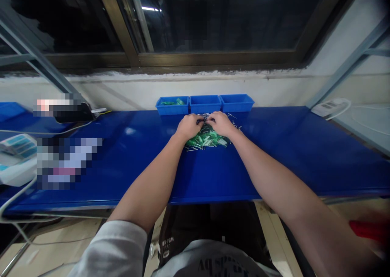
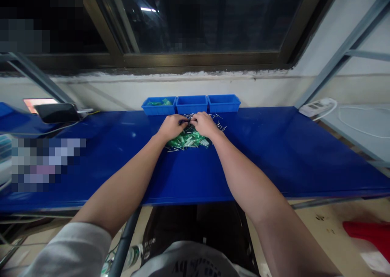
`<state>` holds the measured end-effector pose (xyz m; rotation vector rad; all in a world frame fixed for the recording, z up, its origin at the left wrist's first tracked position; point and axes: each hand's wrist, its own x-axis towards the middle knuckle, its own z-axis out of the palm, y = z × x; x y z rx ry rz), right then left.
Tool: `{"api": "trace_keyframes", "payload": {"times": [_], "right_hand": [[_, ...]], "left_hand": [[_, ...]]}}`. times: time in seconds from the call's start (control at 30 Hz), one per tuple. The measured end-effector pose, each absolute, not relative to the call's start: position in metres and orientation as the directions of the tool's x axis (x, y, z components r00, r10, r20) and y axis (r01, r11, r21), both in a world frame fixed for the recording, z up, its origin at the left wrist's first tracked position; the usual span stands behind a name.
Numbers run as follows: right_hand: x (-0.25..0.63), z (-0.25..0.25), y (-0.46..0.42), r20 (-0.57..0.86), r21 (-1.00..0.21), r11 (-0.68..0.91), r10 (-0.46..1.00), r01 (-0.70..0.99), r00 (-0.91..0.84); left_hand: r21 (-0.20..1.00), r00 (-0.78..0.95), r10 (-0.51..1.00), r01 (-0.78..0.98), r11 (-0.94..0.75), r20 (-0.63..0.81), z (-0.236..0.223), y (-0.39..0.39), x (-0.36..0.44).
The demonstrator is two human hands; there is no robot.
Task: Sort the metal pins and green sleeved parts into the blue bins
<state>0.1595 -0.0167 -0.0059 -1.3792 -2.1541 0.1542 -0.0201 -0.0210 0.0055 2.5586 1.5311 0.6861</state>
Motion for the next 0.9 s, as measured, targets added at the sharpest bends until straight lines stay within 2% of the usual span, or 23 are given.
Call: {"api": "trace_keyframes", "payload": {"times": [0.2,0.37,0.5,0.73,0.9], "right_hand": [[0.160,0.001,-0.021,0.460,-0.557,0.478,0.858,0.679,-0.226],[0.159,-0.002,-0.018,0.496,-0.751,0.486,0.862,0.447,-0.104],[0.159,-0.002,-0.017,0.483,-0.812,0.478,0.872,0.336,-0.073],[0.168,-0.003,-0.011,0.427,-0.841,0.365,0.901,0.399,0.076],[0.187,-0.007,0.003,0.474,-0.779,0.307,0.860,0.547,0.192]], "left_hand": [[0.312,0.417,0.810,0.771,-0.556,0.412,0.006,-0.021,-0.020],[0.319,0.375,0.817,0.785,-0.531,0.438,0.006,-0.020,-0.020],[0.330,0.356,0.829,0.793,-0.513,0.431,0.006,-0.020,-0.021],[0.350,0.313,0.839,0.802,-0.484,0.444,0.006,-0.021,-0.020],[0.357,0.269,0.871,0.832,-0.426,0.412,0.004,-0.019,-0.020]]}}
